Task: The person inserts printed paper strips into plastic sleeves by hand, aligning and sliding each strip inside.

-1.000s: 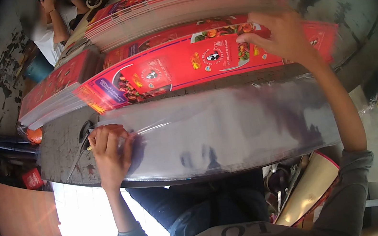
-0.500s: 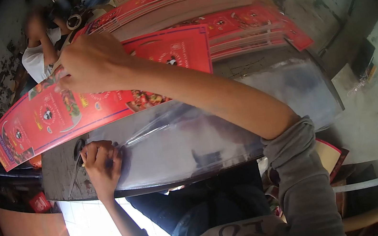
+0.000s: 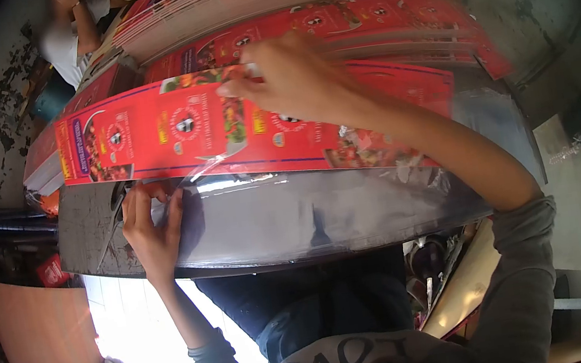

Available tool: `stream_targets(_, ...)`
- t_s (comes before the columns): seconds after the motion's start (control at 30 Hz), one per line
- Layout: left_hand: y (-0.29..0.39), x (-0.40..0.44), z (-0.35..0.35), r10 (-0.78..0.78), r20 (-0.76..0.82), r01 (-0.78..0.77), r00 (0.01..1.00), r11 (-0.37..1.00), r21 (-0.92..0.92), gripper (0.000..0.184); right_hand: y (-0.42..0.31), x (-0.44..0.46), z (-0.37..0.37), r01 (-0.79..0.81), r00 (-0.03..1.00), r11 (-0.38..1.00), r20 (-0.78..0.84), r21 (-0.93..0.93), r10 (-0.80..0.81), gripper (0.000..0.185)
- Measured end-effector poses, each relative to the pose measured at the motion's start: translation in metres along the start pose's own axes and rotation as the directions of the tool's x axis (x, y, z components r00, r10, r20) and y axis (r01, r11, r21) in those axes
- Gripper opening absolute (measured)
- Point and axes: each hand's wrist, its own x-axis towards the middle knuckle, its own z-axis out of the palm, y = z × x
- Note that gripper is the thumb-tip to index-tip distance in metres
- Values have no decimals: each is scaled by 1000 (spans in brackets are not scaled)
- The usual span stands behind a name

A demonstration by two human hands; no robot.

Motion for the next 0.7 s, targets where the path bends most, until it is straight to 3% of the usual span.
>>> stream_targets(0.03,-1,0,0,-18,-2,18,1000,1000,13,20,8,-12,-13,-33,999,998,6,59,33,36)
stream_targets(0.17,-1,3,-3,-17,-51,23,999,992,127,25,45,-56,-62,-150,984,976,69,-157,162,32)
stream_targets(0.33,-10,9,-6,-172,27,167,985,979,117,35,78,-93,-86,-28,999,953,32,-300,39,33)
stream_targets(0.43,-33,4,-13,-294,40,290,955,953,86,41,87,-92,-81,3,998,959,60,-282,15,33)
stream_targets(0.5,-43,-1,-14,-283,109,273,953,957,93,41,82,-92,-81,-29,997,967,66,-253,48,33)
stream_targets(0.57,-45,-5,-10,-374,170,400,912,901,-165,37,81,-90,-83,-49,994,969,79,-244,70,33)
stream_targets(0.6,-45,-5,-10,-375,168,402,911,900,-167,37,82,-90,-84,-12,998,969,63,-246,28,33)
stream_targets(0.63,-45,-5,-11,-407,177,443,896,852,-279,36,82,-90,-83,23,999,969,49,-246,-11,33)
stream_targets(0.7,-47,-7,-11,-444,195,484,875,788,-381,35,76,-90,-85,-7,999,965,34,-263,16,34)
